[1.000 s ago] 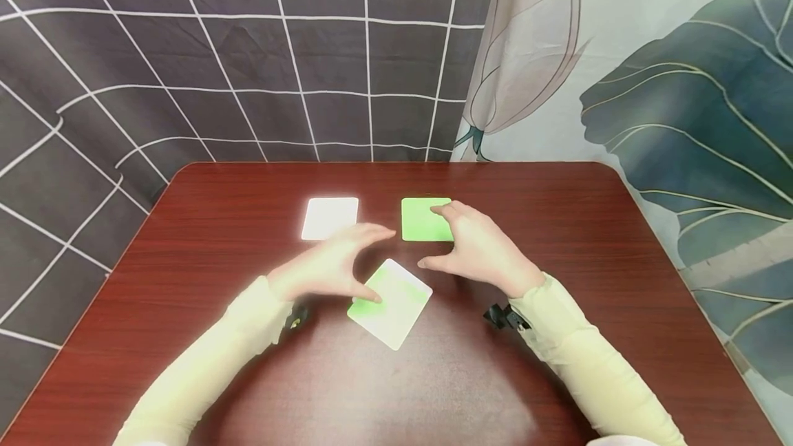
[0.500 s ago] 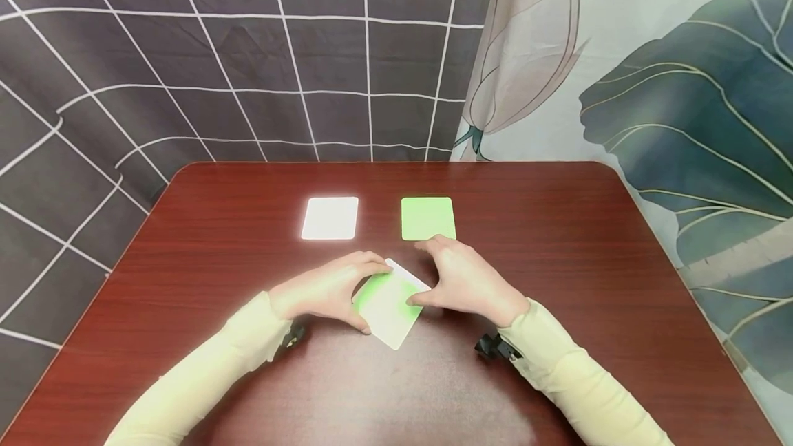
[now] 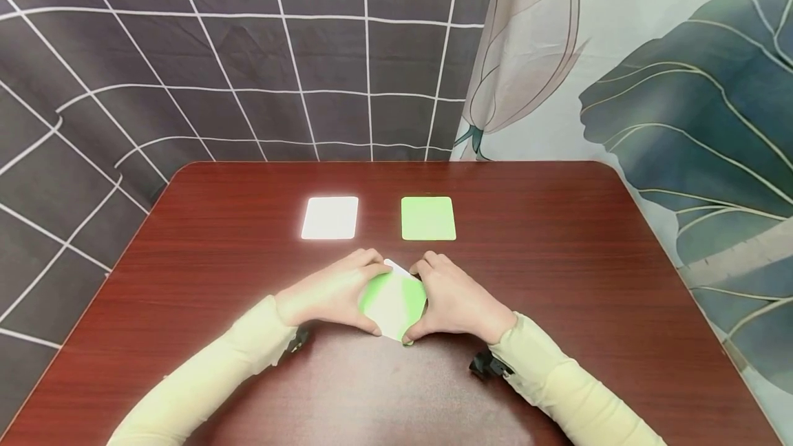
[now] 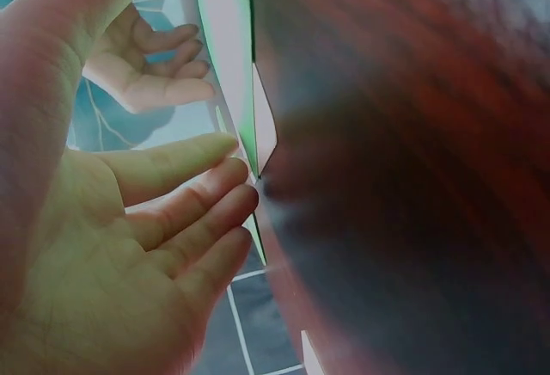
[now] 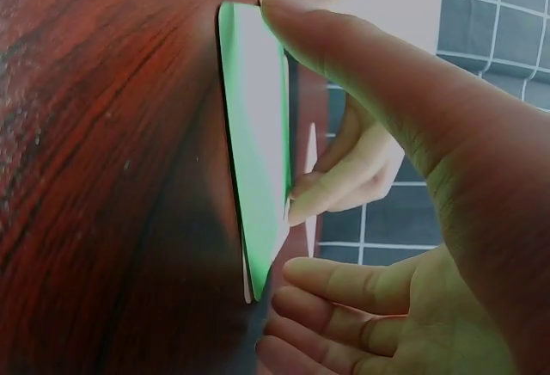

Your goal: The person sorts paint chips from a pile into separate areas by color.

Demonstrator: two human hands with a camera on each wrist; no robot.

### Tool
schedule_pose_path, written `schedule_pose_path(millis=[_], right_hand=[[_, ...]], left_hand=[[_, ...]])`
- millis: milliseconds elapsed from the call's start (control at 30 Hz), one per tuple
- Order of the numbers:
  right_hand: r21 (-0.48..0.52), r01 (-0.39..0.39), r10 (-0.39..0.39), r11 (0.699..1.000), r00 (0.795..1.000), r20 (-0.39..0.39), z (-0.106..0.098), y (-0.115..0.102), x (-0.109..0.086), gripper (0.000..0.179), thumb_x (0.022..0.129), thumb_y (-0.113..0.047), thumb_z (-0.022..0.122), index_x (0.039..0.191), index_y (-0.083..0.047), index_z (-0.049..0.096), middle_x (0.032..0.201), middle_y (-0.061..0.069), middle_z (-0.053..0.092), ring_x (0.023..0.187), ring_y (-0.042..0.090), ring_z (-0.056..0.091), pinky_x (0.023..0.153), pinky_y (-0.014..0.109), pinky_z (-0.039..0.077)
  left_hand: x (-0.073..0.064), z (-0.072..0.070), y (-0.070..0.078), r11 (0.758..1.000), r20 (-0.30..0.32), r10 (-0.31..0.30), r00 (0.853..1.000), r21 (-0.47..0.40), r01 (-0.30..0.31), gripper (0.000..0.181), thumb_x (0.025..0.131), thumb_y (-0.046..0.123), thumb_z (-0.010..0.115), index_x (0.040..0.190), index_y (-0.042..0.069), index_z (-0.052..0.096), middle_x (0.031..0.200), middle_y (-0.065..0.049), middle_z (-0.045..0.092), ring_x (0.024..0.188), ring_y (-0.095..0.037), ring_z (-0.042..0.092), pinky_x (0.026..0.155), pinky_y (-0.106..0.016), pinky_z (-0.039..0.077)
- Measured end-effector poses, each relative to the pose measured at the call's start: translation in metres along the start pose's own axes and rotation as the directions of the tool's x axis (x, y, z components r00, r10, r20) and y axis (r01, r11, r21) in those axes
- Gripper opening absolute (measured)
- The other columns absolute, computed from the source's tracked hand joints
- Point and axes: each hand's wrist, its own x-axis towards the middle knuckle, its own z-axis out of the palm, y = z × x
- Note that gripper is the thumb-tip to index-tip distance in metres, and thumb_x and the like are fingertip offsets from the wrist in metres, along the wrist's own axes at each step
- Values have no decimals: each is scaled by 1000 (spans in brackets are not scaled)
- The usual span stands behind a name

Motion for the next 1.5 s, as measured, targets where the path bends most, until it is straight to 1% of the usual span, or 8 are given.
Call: schedule_pose_path(millis=[200,400,700,900,1067,1233,1333,1500], right_hand=[[-38,32,-32,999,999,-11,4,-2,-1,81,47,-44,99,109,-6,64,100,-2,53,94,17,49,82,32,49],[-41,57,-57,998,998,-18,4,1,0,77,49,-39,96,109,-5,63,99,-2,51,90,16,46,78,31,47],[-35,142,-143,989,989,-39,3,7,0,76,50,-31,90,113,-4,59,104,0,50,93,13,45,80,28,47],[-39,150,-151,988,988,-31,4,8,0,83,52,-38,92,119,-4,58,107,-1,52,97,14,46,83,29,47],[-56,160,-163,986,986,-46,2,8,1,85,51,-42,94,119,-3,59,107,-1,53,97,15,48,83,30,48],[-52,185,-188,981,980,-60,0,9,3,81,53,-39,93,118,-3,61,107,1,55,97,16,50,83,30,49],[-39,184,-186,982,980,-76,-5,12,4,81,53,-40,93,118,-3,62,110,1,56,98,15,52,85,30,50],[-38,169,-172,985,979,-110,-19,20,9,83,52,-37,95,120,-2,63,115,3,55,100,16,54,88,33,50]], left_hand=[[0,3,0,1000,-22,2,1000,21,-1,86,61,51,94,128,7,65,116,1,54,109,-15,48,92,-23,46],[0,5,-1,1000,-27,-2,1000,12,2,89,61,54,93,130,7,64,120,0,53,111,-16,48,94,-23,45],[1,2,-2,1000,-4,1,1000,-8,-1,94,59,51,95,134,5,61,125,0,54,113,-16,48,96,-23,44],[2,-1,-1,1000,3,-9,1000,-2,9,89,62,46,95,135,6,61,122,0,56,112,-16,50,95,-24,44],[2,-2,-1,1000,-6,4,1000,3,-4,88,63,45,95,134,5,61,121,0,56,110,-17,51,94,-24,45],[2,-2,-2,1000,-8,16,1000,11,-16,96,62,51,94,136,2,59,123,-2,56,111,-17,51,94,-23,45],[3,-5,-3,1000,-9,2,1000,29,-2,104,60,55,94,140,-1,57,126,-3,55,113,-17,50,96,-23,44],[12,-16,-4,999,-33,-29,999,28,30,103,62,48,95,143,-1,54,130,-3,53,117,-17,48,100,-24,43]])
